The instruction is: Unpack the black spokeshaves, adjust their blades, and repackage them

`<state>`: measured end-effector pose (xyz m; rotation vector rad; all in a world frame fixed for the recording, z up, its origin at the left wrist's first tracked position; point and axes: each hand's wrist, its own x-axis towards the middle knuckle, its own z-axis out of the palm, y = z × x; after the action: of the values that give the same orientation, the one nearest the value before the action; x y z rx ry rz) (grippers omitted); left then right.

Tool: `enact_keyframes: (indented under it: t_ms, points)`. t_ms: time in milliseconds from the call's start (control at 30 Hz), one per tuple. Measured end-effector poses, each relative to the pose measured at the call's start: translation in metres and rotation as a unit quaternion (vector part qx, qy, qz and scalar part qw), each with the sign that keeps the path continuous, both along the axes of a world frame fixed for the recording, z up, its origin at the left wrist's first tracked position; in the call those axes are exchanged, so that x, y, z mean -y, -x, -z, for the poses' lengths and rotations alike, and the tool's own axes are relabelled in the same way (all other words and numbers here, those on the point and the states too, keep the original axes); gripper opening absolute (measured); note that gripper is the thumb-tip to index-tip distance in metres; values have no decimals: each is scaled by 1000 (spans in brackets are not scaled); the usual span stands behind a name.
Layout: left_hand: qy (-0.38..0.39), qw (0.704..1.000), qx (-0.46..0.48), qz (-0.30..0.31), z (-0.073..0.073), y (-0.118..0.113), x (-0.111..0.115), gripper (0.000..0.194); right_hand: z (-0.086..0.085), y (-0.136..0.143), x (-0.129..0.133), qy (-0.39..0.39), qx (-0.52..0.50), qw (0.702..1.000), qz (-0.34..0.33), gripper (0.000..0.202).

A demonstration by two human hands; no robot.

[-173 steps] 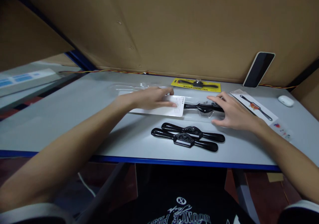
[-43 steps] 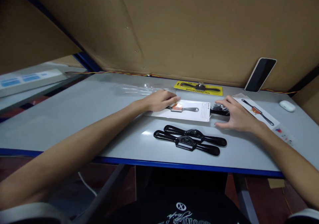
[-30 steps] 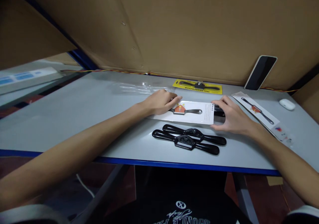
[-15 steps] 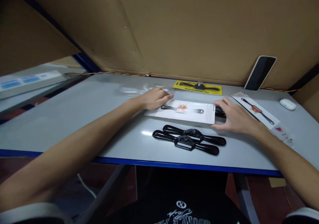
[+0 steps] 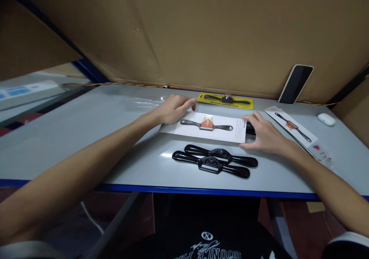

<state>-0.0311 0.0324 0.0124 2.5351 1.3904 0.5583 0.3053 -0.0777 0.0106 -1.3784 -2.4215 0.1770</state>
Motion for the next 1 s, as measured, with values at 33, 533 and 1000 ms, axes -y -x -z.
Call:
enact_keyframes:
  t_ms: [33, 533, 1000]
  points:
    - [-1, 1000, 2, 0, 0, -1, 1, 57, 1, 1, 0, 1, -3, 1000, -2, 64]
    - [8, 990, 109, -92, 23, -29, 17, 56, 5, 9, 3, -39, 4, 999, -13, 69]
    - [-73, 993, 95, -5, -1, -11, 11, 45, -10, -8, -4, 121, -32, 990, 57, 68]
